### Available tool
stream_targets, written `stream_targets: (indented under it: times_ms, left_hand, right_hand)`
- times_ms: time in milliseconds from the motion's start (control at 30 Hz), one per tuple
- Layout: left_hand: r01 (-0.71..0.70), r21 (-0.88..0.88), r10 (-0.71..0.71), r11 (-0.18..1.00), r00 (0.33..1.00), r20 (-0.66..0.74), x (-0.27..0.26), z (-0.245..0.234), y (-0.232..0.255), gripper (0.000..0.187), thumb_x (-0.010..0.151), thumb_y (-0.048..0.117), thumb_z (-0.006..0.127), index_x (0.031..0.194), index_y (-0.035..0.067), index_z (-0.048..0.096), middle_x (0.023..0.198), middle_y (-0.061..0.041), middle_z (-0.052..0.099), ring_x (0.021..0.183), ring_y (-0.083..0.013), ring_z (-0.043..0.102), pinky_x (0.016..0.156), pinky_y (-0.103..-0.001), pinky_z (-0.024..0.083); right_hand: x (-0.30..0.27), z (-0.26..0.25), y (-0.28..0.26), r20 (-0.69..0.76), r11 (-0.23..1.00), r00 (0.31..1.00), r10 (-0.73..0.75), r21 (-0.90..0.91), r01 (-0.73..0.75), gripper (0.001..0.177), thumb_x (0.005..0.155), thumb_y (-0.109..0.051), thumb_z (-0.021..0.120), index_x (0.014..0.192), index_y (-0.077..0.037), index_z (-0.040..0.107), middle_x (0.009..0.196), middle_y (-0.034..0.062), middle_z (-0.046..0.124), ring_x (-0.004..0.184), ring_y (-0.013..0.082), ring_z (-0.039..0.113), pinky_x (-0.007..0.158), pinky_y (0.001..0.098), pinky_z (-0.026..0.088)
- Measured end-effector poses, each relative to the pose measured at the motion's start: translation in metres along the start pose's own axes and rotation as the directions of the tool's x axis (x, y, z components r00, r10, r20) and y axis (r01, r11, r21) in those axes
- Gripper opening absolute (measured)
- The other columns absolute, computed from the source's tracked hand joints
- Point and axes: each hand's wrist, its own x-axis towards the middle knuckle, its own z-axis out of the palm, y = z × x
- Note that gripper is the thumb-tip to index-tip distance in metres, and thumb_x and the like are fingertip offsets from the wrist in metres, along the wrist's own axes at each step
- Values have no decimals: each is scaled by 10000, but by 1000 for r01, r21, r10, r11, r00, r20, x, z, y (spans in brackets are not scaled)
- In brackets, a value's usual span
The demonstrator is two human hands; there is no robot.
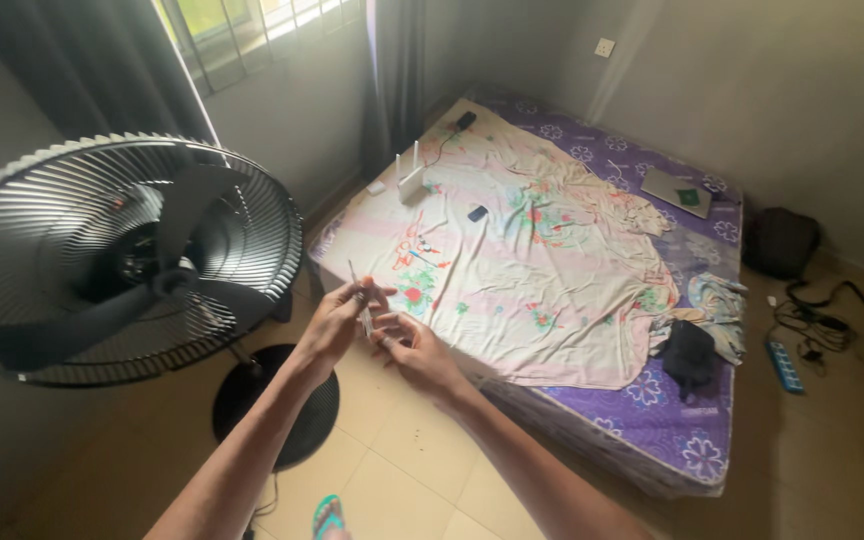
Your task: The person assembles a standing fan by attaching the fan blades to the motor hub, securing them with a nut, and then fitting the front grill onto the fan. The person uses a screwdriver to tighten the nut and ensure the blades are properly mounted.
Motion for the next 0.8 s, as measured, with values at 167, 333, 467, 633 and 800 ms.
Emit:
stream_targets:
  times_ms: [167, 333, 467, 633, 800]
  left_hand:
    - [78, -39, -75, 996, 994, 80, 9, 20, -13, 540, 1059, 444, 466, 1201, -38, 662, 776, -76, 671, 603, -142, 602, 498, -281, 473]
    - [2, 65, -10, 998, 994, 112, 37, 13, -30, 455, 1034, 403, 524, 1249, 21, 646, 997, -87, 713, 801, -144, 621, 677, -287, 511]
    - [12, 148, 2, 989, 996, -94, 62, -9, -38, 487, 961, 448, 549, 1284, 92, 630, 1270, -33, 670, 1062, -160, 630, 863, -324, 495]
    - [20, 186, 34, 982, 958, -283, 68, -49, -38, 705, 923, 676, 467, 1266, 83, 630, 1310, -67, 639, 1189, -183, 613, 923, -353, 460]
    - [-29, 103, 78, 994, 859, -506, 61, -71, -20, 839, 869, 796, 452, 1258, 73, 628, 1309, -106, 640, 1181, -223, 626, 947, -373, 473]
  right_hand:
    - [5, -26, 22, 55, 998, 997, 57, 23, -58, 246, 1037, -220, 571, 1226, -68, 612, 934, 47, 663, 696, 120, 647, 603, 268, 516]
    - [51, -58, 51, 208, 997, 976, 62, 33, -70, 241, 1051, -263, 562, 1158, -64, 645, 928, 53, 676, 750, 114, 691, 639, 270, 561]
    - [75, -101, 46, 95, 973, 979, 181, 130, -193, 252, 995, -279, 610, 1125, -66, 643, 932, 57, 698, 731, 133, 684, 594, 302, 546]
    - [112, -132, 12, 16, 978, 985, 172, -123, -168, 329, 1005, -325, 612, 1166, -40, 653, 948, 80, 719, 751, 158, 707, 624, 277, 544]
    - [146, -112, -14, 147, 985, 976, 159, -84, -148, 317, 1000, -294, 613, 1201, -48, 619, 958, 94, 729, 784, 143, 709, 654, 276, 556]
